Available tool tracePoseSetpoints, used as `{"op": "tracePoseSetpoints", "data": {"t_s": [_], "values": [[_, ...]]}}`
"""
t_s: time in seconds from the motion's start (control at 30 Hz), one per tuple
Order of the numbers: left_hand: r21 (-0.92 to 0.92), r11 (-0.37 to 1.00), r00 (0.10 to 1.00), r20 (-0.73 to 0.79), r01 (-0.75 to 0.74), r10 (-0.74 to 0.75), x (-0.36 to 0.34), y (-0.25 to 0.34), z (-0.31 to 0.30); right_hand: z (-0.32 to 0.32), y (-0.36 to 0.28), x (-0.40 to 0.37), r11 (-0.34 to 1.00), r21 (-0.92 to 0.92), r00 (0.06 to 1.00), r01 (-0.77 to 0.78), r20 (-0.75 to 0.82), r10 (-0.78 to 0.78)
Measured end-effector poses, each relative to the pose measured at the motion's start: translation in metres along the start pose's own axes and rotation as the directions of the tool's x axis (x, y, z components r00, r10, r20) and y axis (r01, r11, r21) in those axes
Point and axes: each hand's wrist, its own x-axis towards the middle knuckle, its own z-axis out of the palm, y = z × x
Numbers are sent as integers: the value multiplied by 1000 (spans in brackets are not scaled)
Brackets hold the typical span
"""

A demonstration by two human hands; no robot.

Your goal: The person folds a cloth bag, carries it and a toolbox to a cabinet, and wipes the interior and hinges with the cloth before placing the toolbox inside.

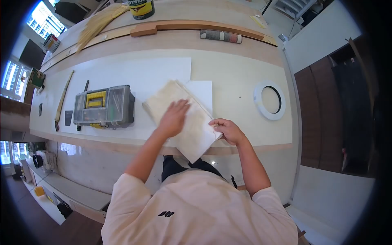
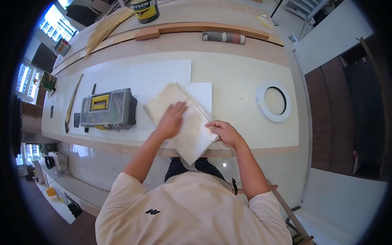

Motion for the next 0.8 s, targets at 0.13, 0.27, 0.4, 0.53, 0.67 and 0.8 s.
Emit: {"op": "tracePoseSetpoints", "data": {"t_s": [0.13,0.27,0.4,0.53,0.67,0.8], "values": [[57,990,966,221,127,-136,-101,9,-51,-8,-9,-3,982,175,962,-77,273,27],[83,989,989,74,122,-128,-138,10,-11,1,-4,-2,966,255,948,-36,313,-47],[62,994,982,-174,87,-75,-125,8,12,16,7,-5,954,290,953,73,262,-153],[-26,1000,975,-222,-1,-5,-125,-13,26,20,21,-6,642,-675,931,364,239,-276],[-143,990,997,-82,1,-13,-128,-23,11,13,19,0,-132,-810,722,571,572,-390],[-169,986,1000,4,2,-2,-124,-22,-4,22,5,29,-426,-675,506,603,736,-450]]}}
